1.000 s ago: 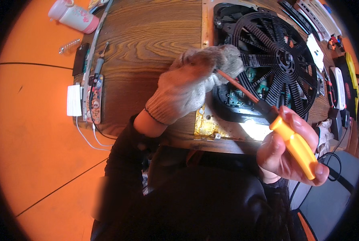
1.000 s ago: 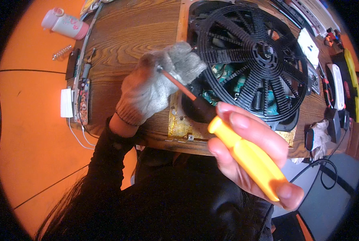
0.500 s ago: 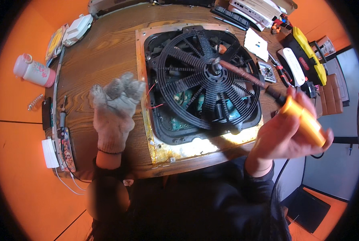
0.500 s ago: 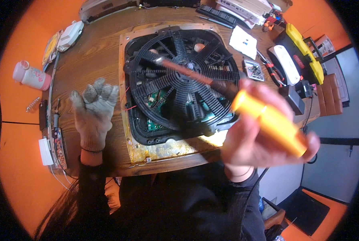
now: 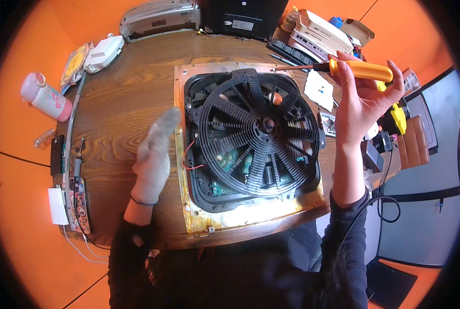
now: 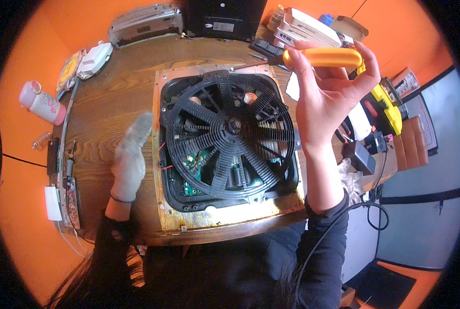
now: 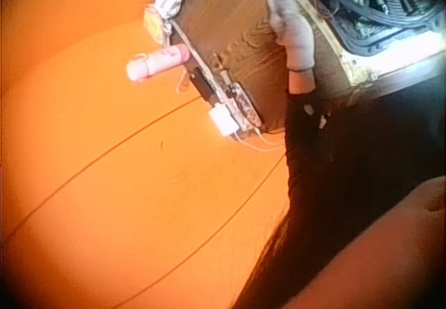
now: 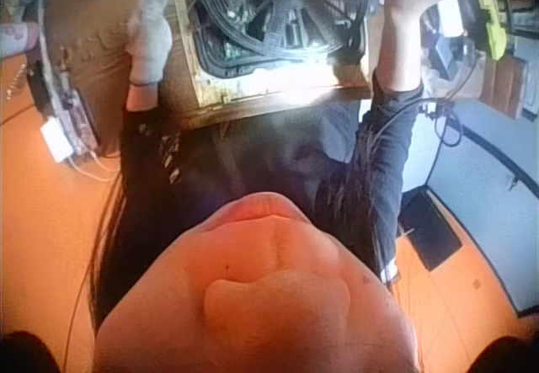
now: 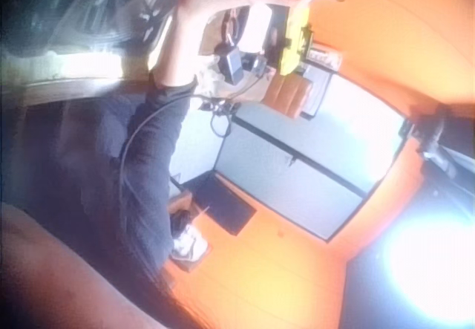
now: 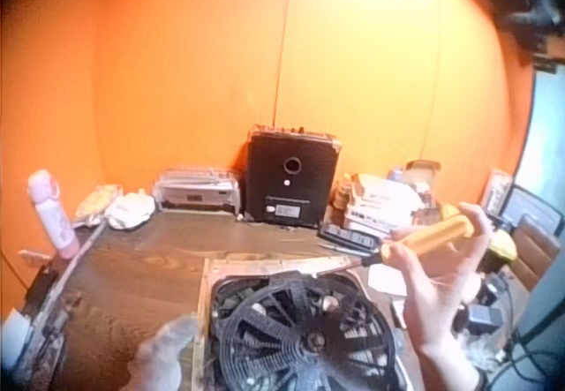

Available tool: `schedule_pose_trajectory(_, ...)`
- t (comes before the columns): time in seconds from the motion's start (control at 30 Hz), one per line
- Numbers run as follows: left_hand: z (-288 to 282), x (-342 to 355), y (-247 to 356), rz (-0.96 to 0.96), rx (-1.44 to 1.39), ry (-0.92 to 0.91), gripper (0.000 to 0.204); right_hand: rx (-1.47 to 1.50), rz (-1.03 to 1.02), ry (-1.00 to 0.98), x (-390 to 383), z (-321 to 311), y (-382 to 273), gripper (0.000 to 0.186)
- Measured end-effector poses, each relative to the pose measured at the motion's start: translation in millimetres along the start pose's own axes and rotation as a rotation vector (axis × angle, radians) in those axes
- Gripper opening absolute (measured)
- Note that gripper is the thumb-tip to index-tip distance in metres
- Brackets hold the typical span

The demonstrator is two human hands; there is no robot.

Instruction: The person disassembles a small appliance by removing screws and prying off a cover, then uses a screwdriver to adjust internal components. They place the unit aside and briefly handle a white plastic box before returning to the work area.

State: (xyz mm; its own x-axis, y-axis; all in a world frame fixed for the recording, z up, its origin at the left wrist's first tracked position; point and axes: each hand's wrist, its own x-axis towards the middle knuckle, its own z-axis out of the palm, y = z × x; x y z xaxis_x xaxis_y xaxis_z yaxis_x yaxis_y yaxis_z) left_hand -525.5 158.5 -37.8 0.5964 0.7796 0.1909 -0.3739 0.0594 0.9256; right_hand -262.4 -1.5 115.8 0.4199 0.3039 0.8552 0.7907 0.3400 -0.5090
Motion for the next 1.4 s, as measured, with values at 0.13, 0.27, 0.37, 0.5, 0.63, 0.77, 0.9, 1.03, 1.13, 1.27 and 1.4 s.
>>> schedule_pose_trajectory(0.13,16.6,-1.9,4.8,-0.292,-0.439,-0.145,0.051,0.020,0.068,0.003,1.1,-3.6,10.2,0.054)
schedule_pose_trajectory(0.27,19.7,-0.3,10.2,-0.405,-0.514,-0.074,0.064,0.000,0.091,0.021,0.4,-4.5,14.7,0.062)
schedule_pose_trajectory(0.37,21.3,-2.7,10.7,-0.357,-0.492,-0.131,0.057,-0.018,0.072,-0.030,0.7,-0.3,18.3,0.060)
schedule_pose_trajectory(0.5,22.2,-8.6,9.1,-0.136,-0.218,-0.285,0.062,0.024,0.057,-0.136,4.9,12.7,27.2,0.057)
schedule_pose_trajectory(0.63,17.4,-6.8,6.1,-0.203,-0.397,-0.280,0.066,0.089,0.072,-0.212,13.5,29.4,42.5,0.066)
schedule_pose_trajectory(0.77,13.1,-4.1,2.6,-0.381,-0.782,-0.249,0.063,-0.087,0.060,-0.298,15.4,43.1,56.9,0.067)
schedule_pose_trajectory(0.9,12.4,-6.0,2.7,-0.046,-0.072,-0.365,0.061,-0.066,0.067,-0.302,14.1,51.8,67.2,0.066)
schedule_pose_trajectory(1.03,11.3,-6.5,7.1,0.000,0.147,-0.351,0.062,-0.076,0.083,-0.333,12.1,54.6,72.2,0.067)
schedule_pose_trajectory(1.13,8.9,-3.3,11.0,0.101,0.455,-0.387,0.060,-0.089,0.090,-0.358,10.9,56.9,72.5,0.065)
schedule_pose_trajectory(1.27,9.3,-3.8,11.5,-0.010,0.324,-0.360,0.060,-0.105,0.056,-0.450,16.1,58.5,72.2,0.061)
schedule_pose_trajectory(1.4,8.8,-3.8,12.4,0.061,0.448,-0.393,0.060,-0.086,-0.020,-0.537,27.6,60.6,73.5,0.057)
